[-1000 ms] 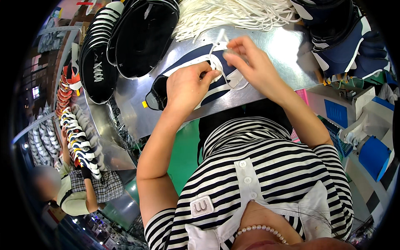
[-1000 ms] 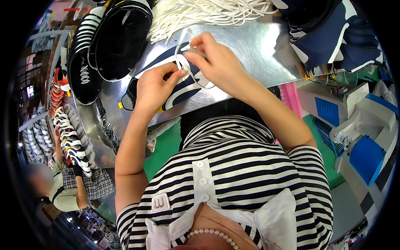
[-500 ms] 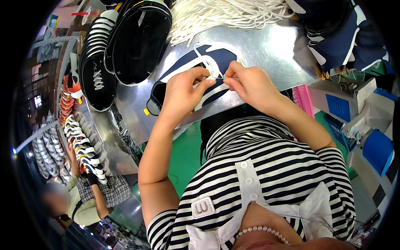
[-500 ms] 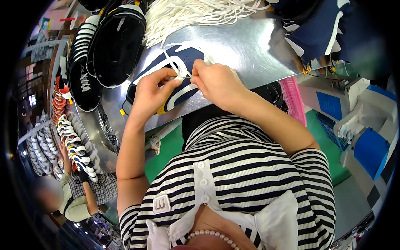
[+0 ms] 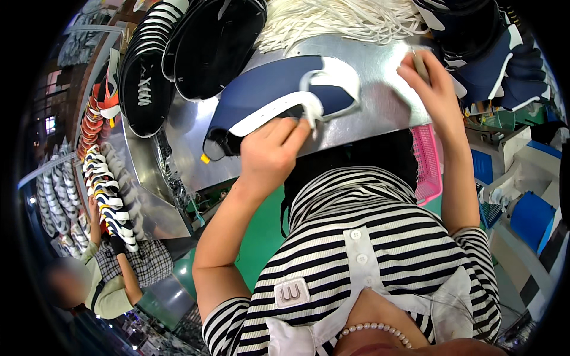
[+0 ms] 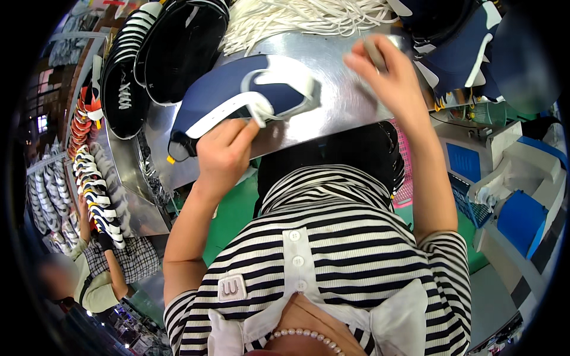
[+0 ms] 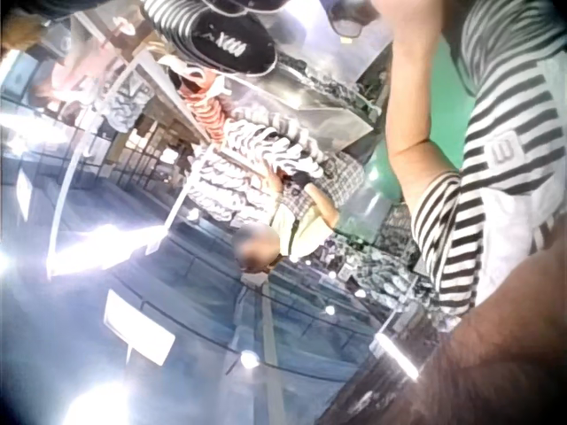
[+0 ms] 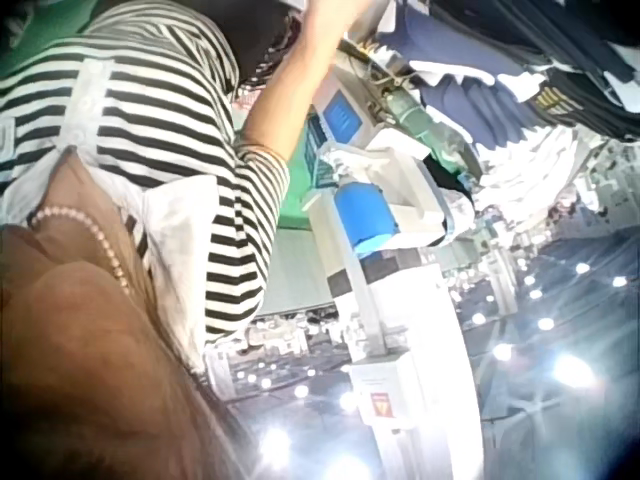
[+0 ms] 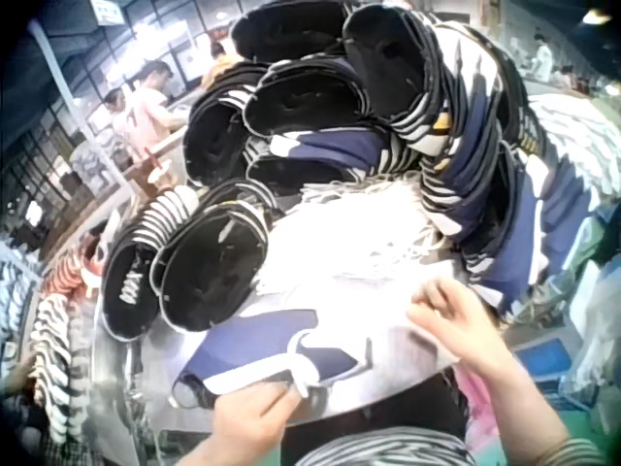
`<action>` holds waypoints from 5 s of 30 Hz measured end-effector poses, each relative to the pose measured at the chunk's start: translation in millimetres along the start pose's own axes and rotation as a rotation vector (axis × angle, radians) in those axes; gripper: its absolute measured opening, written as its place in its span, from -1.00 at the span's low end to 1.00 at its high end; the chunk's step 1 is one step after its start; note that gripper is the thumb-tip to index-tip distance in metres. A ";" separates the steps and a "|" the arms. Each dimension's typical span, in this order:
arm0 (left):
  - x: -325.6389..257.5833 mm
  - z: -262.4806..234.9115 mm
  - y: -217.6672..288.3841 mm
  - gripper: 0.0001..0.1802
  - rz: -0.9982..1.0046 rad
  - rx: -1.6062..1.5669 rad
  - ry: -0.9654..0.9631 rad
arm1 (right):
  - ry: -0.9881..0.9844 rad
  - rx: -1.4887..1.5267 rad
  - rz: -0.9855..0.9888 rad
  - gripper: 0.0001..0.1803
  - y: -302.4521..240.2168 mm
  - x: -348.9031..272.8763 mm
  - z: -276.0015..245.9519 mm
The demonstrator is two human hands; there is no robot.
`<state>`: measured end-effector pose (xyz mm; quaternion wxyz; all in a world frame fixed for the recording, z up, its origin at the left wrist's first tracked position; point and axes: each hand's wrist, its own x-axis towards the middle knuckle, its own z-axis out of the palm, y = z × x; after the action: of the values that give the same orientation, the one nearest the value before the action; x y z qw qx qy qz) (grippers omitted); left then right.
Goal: The person laces a blue and white shoe by hand, threading white laces through the eyelets and tying them. The person handles multiple shoes and laces on a metal table in a factory setting.
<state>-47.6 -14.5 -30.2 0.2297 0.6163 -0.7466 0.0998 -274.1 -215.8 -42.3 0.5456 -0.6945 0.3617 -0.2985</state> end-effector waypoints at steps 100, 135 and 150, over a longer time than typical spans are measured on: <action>29.6 9.8 -32.3 -0.89 -0.890 -0.851 0.223 | -0.183 -0.291 -0.019 -0.73 0.2 8.6 61.9; -153.5 -168.3 -204.1 -0.85 -0.894 -1.691 1.444 | 0.284 -0.599 -0.414 -0.82 28.5 45.0 94.0; 100.6 -13.3 -3.9 -0.70 -0.240 -0.609 -0.023 | -0.280 0.261 -0.180 -0.80 -23.9 8.7 43.2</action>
<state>-54.5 -97.6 27.8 0.4052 0.6041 -0.6666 -0.1628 -230.1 -196.1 -28.6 0.6469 -0.6823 0.1771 -0.2910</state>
